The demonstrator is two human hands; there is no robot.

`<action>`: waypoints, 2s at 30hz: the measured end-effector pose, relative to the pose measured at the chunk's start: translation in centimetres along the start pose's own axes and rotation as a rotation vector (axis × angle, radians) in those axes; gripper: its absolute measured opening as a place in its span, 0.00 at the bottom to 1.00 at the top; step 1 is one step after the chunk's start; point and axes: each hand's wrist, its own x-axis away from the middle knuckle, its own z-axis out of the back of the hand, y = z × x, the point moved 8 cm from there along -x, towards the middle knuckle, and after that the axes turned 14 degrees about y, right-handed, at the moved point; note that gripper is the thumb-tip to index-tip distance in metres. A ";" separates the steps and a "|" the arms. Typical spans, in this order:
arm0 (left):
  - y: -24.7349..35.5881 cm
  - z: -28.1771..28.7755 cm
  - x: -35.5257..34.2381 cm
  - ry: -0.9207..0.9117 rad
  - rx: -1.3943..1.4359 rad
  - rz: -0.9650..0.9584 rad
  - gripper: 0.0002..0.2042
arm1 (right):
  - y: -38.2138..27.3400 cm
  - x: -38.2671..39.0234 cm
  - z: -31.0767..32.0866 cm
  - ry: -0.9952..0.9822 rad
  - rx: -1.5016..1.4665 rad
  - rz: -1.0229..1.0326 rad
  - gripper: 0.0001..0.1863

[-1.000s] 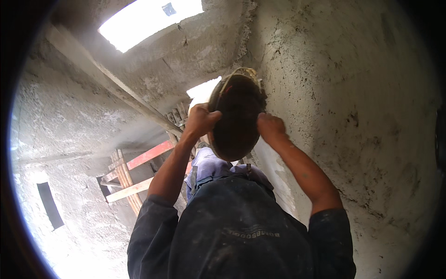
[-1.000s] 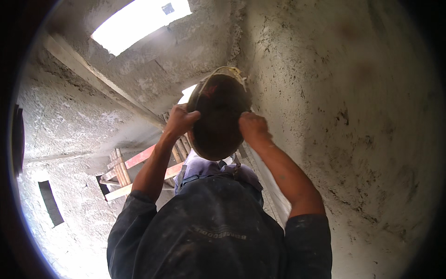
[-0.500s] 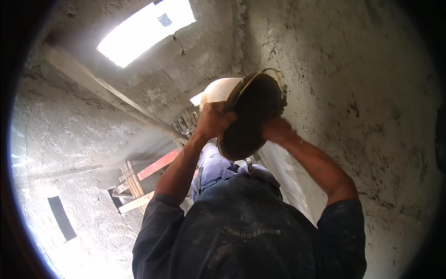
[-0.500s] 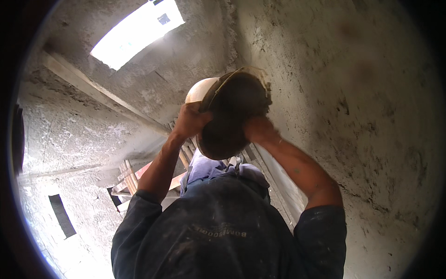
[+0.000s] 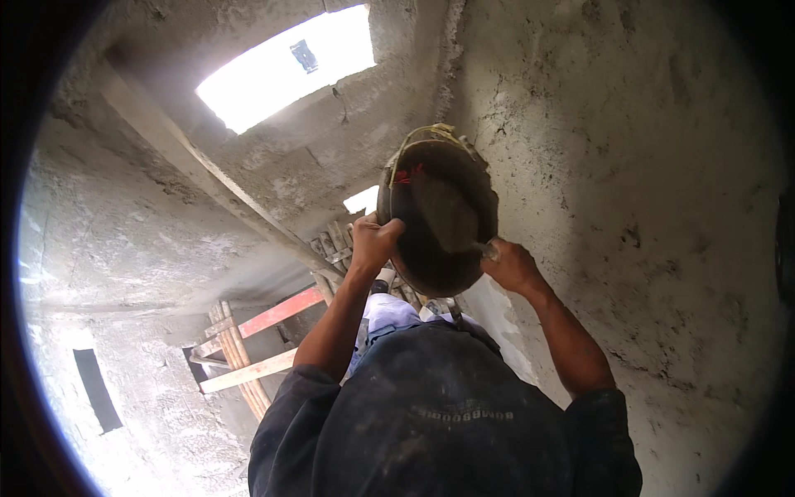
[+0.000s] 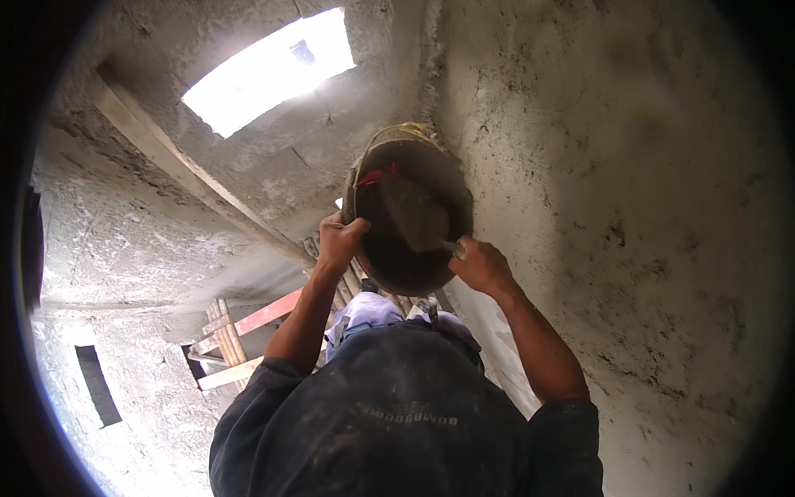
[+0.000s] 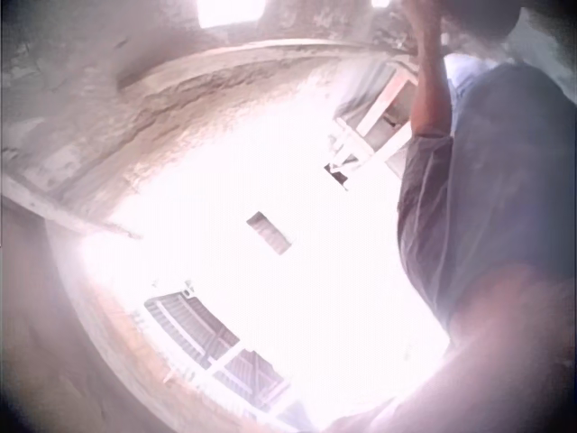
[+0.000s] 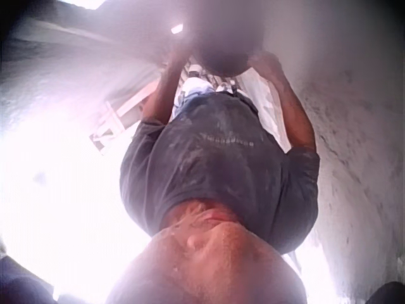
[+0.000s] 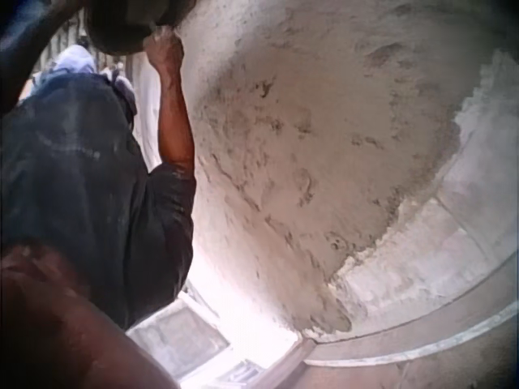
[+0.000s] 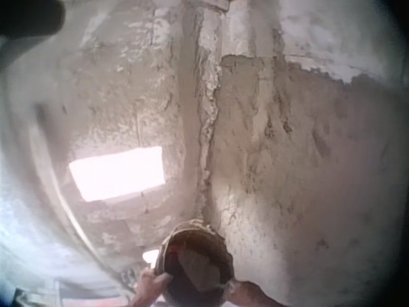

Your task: The person scoops wet cement from a bucket with a trowel and applies it to the interior walls of a narrow construction shaft. The person repeatedly reaches upward to spread and smooth the cement on the wall surface while standing on a bamboo scaffold.

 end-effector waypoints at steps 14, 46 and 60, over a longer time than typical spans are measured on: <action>-5.2 4.7 -0.1 0.267 -0.197 -0.071 0.11 | -7.8 0.3 15.7 0.188 0.421 0.307 0.15; 7.2 -1.5 -1.0 -0.309 -0.069 -0.497 0.07 | -0.3 -3.5 -0.6 0.156 0.059 0.052 0.16; 10.1 -6.1 -0.5 -0.395 -0.320 -0.535 0.11 | -2.0 -4.5 6.5 0.307 0.508 0.270 0.15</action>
